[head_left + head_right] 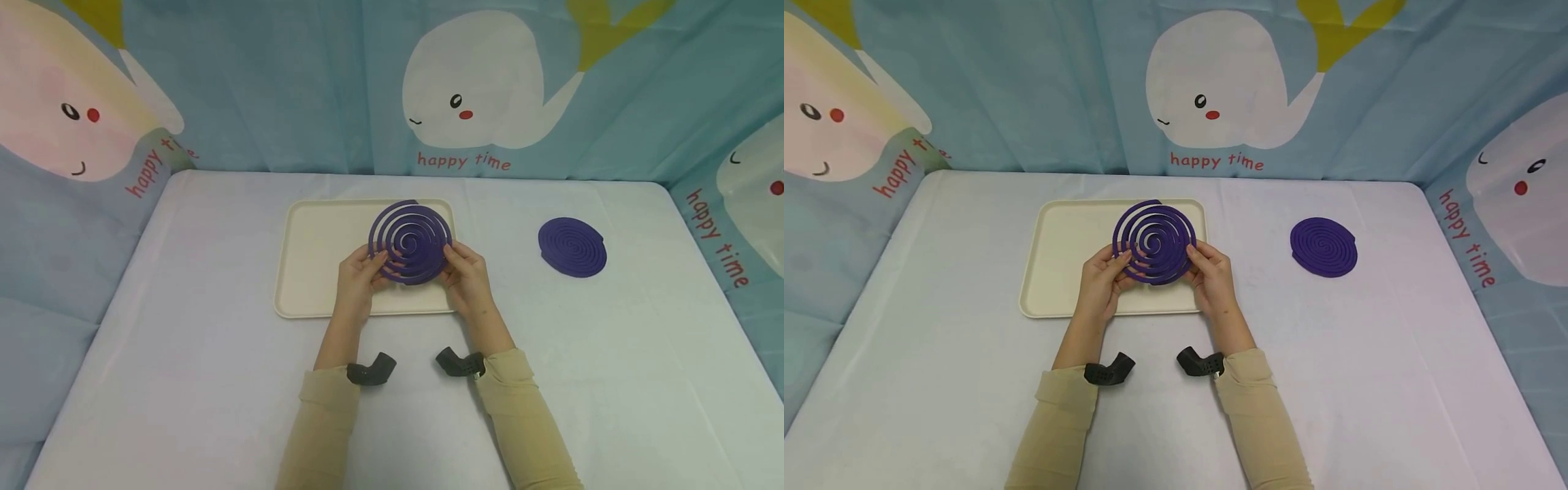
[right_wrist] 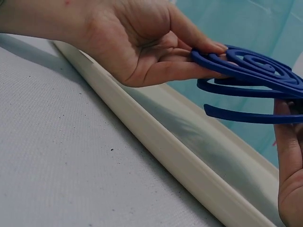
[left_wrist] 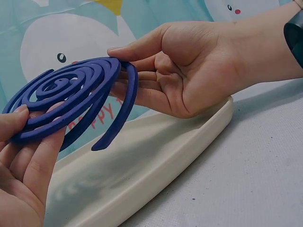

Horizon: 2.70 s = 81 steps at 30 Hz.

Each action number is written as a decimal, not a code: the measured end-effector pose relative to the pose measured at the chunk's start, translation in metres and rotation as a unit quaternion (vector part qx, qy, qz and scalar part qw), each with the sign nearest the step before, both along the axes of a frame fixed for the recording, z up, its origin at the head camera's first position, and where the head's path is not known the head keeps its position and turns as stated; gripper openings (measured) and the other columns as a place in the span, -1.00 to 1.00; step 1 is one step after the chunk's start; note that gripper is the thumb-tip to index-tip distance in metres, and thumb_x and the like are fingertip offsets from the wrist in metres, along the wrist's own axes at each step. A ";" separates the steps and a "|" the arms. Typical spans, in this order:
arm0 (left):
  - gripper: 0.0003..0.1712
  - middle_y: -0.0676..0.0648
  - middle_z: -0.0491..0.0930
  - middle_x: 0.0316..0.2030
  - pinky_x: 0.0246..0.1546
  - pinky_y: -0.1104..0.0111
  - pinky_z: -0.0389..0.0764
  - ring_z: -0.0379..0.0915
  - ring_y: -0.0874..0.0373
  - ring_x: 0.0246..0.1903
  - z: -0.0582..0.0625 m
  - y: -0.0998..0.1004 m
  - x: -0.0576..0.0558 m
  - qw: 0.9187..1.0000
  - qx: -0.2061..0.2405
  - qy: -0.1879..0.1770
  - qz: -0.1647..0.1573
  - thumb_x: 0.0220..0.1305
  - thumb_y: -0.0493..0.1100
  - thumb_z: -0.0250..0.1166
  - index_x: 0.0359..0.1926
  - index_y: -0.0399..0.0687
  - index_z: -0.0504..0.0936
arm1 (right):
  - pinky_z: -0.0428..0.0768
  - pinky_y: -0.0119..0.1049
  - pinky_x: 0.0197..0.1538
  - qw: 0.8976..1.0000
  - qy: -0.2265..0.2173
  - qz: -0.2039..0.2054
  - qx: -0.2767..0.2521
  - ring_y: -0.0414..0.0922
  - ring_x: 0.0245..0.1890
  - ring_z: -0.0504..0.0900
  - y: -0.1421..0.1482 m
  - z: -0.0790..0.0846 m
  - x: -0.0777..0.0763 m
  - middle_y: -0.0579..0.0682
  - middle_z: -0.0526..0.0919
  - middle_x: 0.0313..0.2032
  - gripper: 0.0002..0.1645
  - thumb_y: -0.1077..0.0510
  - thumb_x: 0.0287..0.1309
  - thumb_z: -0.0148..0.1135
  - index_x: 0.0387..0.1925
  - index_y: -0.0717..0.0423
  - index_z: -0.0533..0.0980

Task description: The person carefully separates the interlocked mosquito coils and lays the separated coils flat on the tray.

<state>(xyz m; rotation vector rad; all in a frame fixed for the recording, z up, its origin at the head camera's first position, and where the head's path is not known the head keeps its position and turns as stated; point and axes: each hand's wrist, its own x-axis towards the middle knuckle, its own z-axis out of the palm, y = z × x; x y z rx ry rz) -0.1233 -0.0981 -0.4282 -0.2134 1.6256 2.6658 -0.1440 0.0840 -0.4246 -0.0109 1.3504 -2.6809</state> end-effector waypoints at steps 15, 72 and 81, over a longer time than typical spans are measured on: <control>-0.70 -0.05 0.70 -0.32 -0.36 0.41 0.66 0.67 0.15 -0.34 -0.002 0.001 0.002 0.998 0.048 0.002 -0.028 0.33 -0.35 0.11 0.05 -0.41 0.44 | 0.63 -0.44 -0.30 0.999 -0.003 -0.003 -0.039 -0.20 -0.42 0.65 0.000 -0.001 0.002 -0.02 0.69 -0.39 -0.72 0.34 0.31 -0.02 -0.31 0.12 0.64; -0.39 -0.10 0.52 0.02 -0.04 0.26 0.58 0.59 0.10 -0.12 -0.002 0.014 0.003 0.984 0.152 0.040 -0.088 0.33 -0.48 -0.06 0.38 -0.17 0.14 | 0.61 -0.38 -0.10 0.995 0.016 0.030 -0.098 -0.17 -0.28 0.63 0.003 -0.007 0.001 -0.01 0.64 -0.28 -0.87 0.33 0.12 0.23 -0.26 0.15 0.54; -0.50 -0.13 0.65 -0.15 -0.17 0.30 0.63 0.65 0.08 -0.22 -0.001 0.015 0.002 0.982 0.175 0.034 -0.064 0.33 -0.52 -0.11 0.28 -0.34 0.19 | 0.62 -0.37 -0.13 0.996 0.026 0.022 -0.086 -0.16 -0.30 0.64 0.001 -0.005 0.000 -0.02 0.65 -0.30 -0.83 0.39 0.21 0.11 -0.29 0.13 0.58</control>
